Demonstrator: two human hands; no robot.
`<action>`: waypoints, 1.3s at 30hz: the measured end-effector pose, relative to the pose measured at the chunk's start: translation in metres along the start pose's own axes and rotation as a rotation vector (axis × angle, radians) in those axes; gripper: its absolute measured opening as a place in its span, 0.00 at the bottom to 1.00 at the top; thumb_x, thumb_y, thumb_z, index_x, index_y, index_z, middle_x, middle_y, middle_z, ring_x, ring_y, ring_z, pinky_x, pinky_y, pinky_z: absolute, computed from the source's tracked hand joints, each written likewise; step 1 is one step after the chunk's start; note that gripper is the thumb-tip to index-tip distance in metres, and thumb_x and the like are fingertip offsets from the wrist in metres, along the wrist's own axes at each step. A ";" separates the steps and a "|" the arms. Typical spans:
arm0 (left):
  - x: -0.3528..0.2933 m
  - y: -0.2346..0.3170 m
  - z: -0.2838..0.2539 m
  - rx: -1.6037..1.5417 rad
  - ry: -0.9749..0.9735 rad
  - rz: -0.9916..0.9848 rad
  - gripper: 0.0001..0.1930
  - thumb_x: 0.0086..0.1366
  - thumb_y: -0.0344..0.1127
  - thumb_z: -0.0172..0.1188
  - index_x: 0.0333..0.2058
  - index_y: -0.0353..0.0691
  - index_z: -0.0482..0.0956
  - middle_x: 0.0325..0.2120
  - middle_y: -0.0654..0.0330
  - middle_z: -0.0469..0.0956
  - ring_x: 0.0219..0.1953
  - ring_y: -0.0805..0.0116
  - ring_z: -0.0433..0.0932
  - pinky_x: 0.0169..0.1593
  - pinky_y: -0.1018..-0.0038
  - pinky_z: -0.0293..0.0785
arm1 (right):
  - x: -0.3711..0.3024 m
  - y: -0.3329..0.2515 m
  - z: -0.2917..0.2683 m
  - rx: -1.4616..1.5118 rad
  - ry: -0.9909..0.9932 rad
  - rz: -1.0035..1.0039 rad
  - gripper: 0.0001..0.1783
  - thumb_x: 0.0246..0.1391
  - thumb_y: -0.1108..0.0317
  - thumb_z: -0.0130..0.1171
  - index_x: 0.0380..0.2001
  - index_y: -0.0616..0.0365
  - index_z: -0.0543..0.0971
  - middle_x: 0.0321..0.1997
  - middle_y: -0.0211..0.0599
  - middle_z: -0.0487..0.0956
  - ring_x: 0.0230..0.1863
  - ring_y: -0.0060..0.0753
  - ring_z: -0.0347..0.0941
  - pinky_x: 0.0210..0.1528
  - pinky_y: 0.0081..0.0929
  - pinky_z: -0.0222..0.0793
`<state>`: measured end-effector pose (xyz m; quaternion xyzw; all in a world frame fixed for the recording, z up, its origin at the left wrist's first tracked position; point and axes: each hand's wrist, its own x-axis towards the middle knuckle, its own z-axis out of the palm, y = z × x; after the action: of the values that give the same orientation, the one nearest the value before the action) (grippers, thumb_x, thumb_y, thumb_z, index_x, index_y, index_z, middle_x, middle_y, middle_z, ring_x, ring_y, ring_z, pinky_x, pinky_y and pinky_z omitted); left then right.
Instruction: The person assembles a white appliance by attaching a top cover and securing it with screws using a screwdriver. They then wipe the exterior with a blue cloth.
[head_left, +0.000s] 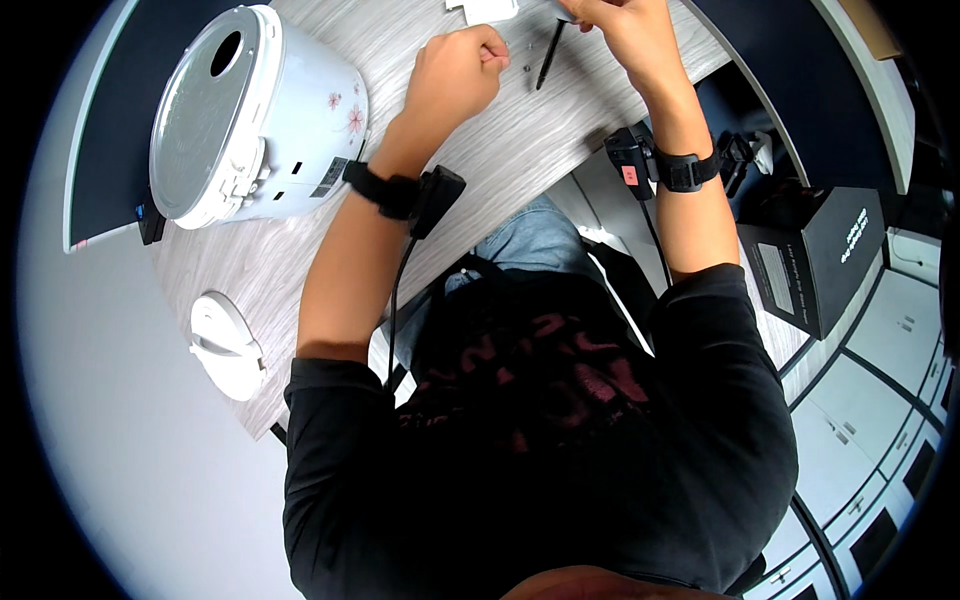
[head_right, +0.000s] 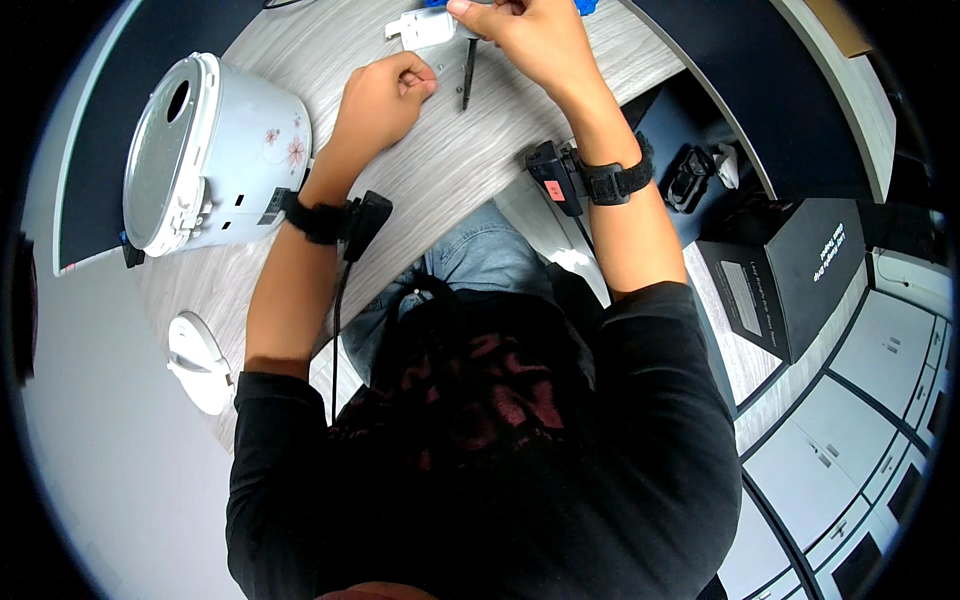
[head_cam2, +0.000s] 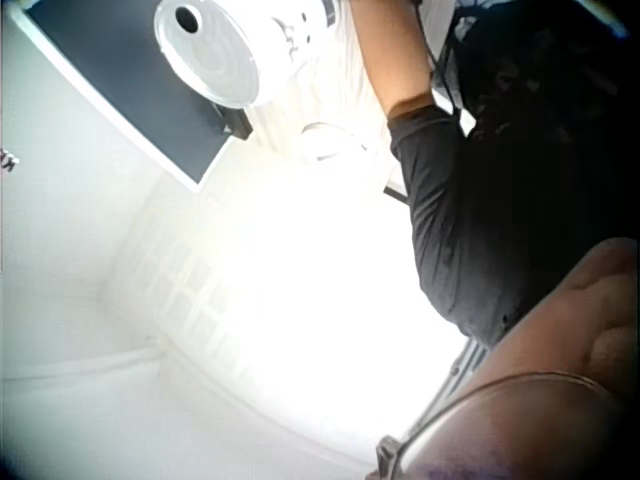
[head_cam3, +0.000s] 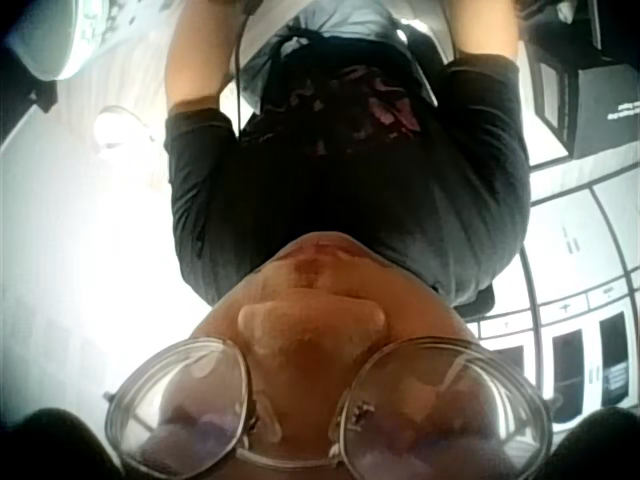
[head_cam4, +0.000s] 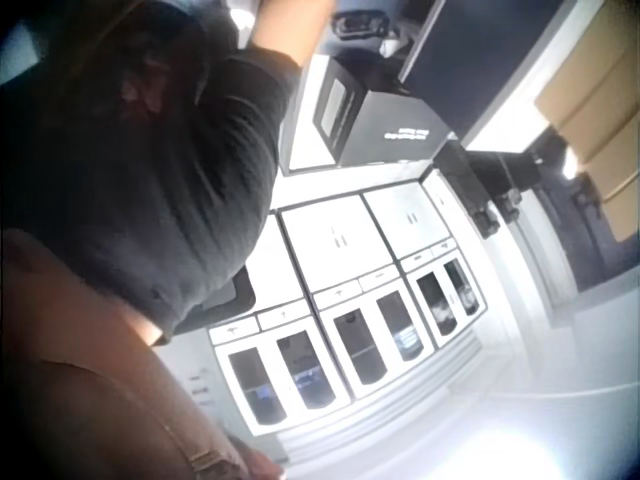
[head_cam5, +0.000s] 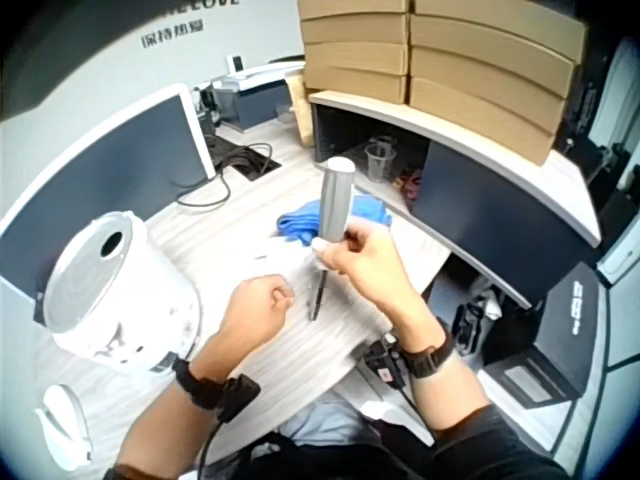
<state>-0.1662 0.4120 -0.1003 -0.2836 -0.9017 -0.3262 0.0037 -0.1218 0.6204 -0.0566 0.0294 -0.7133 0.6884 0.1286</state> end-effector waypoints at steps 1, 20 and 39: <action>-0.008 0.005 -0.008 -0.046 -0.001 -0.021 0.05 0.63 0.31 0.67 0.37 0.41 0.87 0.25 0.61 0.85 0.26 0.71 0.81 0.36 0.74 0.77 | 0.000 -0.003 0.003 0.005 -0.024 0.001 0.07 0.59 0.70 0.67 0.37 0.61 0.82 0.27 0.22 0.77 0.26 0.13 0.68 0.28 0.16 0.63; -0.159 -0.004 -0.097 -0.434 0.453 -0.010 0.11 0.63 0.21 0.68 0.45 0.33 0.84 0.34 0.57 0.88 0.38 0.73 0.87 0.43 0.79 0.84 | 0.012 -0.080 0.138 0.286 -0.486 -0.276 0.11 0.59 0.71 0.69 0.42 0.63 0.79 0.33 0.29 0.81 0.30 0.15 0.75 0.31 0.15 0.71; -0.186 -0.012 -0.111 -0.357 0.504 -0.025 0.12 0.65 0.19 0.65 0.47 0.28 0.82 0.39 0.52 0.87 0.44 0.70 0.87 0.46 0.78 0.83 | -0.009 -0.098 0.171 0.340 -0.603 -0.252 0.15 0.59 0.74 0.69 0.48 0.64 0.78 0.39 0.28 0.80 0.38 0.17 0.76 0.41 0.18 0.75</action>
<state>-0.0361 0.2445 -0.0553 -0.1790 -0.8043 -0.5393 0.1735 -0.1156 0.4452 0.0337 0.3394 -0.5854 0.7362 -0.0101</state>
